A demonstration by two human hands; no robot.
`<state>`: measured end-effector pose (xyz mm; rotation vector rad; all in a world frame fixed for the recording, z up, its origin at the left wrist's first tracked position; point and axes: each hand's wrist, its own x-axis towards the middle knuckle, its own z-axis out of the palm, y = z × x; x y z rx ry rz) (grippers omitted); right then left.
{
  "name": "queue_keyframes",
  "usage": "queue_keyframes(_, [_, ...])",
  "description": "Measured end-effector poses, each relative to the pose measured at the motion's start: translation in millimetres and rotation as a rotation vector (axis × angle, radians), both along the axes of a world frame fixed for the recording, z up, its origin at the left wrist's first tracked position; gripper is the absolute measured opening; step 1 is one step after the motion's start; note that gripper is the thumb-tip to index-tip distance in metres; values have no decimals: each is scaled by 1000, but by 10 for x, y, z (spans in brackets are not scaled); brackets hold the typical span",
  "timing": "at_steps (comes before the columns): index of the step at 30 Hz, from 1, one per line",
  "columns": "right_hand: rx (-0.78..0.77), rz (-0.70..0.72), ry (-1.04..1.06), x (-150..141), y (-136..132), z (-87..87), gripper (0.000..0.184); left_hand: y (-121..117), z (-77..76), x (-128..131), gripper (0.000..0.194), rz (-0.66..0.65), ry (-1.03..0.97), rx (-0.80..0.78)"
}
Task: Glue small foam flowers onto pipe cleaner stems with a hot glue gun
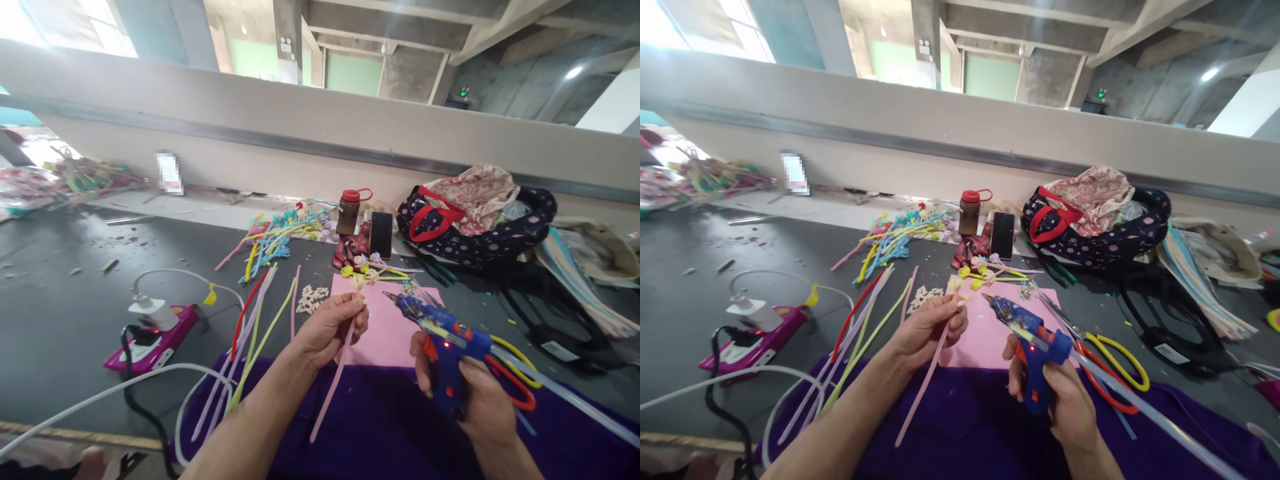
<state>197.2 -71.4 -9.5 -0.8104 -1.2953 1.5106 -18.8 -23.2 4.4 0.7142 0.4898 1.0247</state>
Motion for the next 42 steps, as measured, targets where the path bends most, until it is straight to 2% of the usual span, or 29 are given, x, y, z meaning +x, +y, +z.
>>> queue_keyframes(3, [29, 30, 120, -142, -58, 63, 47, -8, -12, 15, 20, -18, -32, 3])
queue_keyframes(8, [234, -107, -57, -245, -122, 22, 45, -2, -33, 19, 17, -29, -37, -23])
queue_keyframes(11, [295, -53, -158, -217, -142, -44, 47, -4, -34, 17, 16, -23, -38, -34])
queue_keyframes(19, [242, -120, -172, -248, -184, 9, 47, -16, -40, 14, 13, -41, -52, -7])
queue_keyframes(26, [214, -149, -81, -231, -183, -62, 35, -8, -51, 27, 13, -39, -27, 24])
queue_keyframes(34, [157, -143, -60, -226, -168, -121, 38, -15, -35, 25, 15, -49, -11, -6])
queue_keyframes(42, [153, -144, -67, -226, -155, -117, 34, -25, -16, 34, 15, -61, 4, -4])
